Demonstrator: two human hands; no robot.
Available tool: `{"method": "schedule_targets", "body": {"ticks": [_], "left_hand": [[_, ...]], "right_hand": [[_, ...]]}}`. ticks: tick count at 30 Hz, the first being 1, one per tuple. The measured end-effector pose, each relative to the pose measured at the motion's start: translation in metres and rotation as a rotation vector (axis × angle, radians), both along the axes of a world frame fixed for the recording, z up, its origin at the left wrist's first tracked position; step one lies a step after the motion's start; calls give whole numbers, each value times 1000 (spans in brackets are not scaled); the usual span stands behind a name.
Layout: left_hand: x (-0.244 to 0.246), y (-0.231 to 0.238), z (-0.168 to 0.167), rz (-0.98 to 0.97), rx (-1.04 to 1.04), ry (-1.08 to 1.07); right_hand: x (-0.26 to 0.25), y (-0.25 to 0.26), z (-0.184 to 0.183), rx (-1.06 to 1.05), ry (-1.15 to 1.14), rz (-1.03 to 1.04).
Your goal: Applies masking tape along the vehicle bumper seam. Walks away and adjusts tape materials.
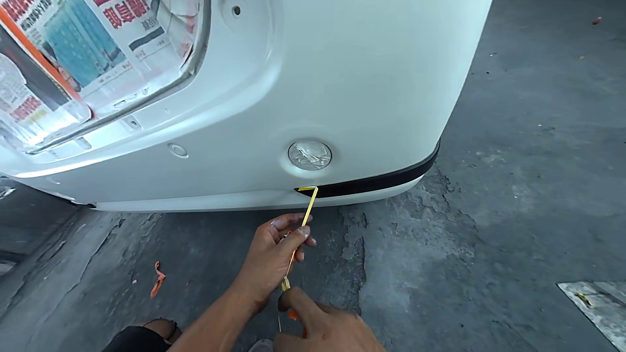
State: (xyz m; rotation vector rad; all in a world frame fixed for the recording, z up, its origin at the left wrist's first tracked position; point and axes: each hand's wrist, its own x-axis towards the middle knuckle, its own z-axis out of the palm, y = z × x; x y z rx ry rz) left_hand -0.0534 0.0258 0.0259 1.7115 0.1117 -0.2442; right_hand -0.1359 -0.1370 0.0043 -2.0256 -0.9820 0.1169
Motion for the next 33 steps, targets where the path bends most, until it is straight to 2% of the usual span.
{"method": "schedule_targets", "body": {"ticks": [6, 12, 16, 19, 21, 23, 26, 28, 30, 31, 33], "left_hand": [[-7, 20, -1, 143, 98, -63], [-21, 29, -11, 195, 169, -210], [-36, 33, -25, 122, 277, -407], [-42, 31, -29, 30, 298, -436], [-42, 22, -34, 6, 224, -398], [-39, 6, -42, 63, 69, -316], [-44, -16, -50, 144, -159, -124], [-54, -19, -52, 170, -210, 9], [-66, -18, -48, 154, -163, 130], [-76, -17, -45, 90, -73, 153], [-107, -4, -44, -184, 166, 115]], "right_hand": [[11, -11, 3, 86, 75, 66], [26, -20, -2, 60, 60, -203], [35, -18, -11, 39, 83, -343], [39, -13, -17, 70, 147, -342], [40, -11, -20, 80, 240, -297], [40, -9, -18, 104, 353, -278], [38, -12, -18, 120, 496, -353], [32, -11, -21, 158, 657, -379], [21, -3, -25, 308, 860, -401], [14, 2, -25, 395, 974, -416], [-1, 12, -17, 475, 1154, -490]]}}
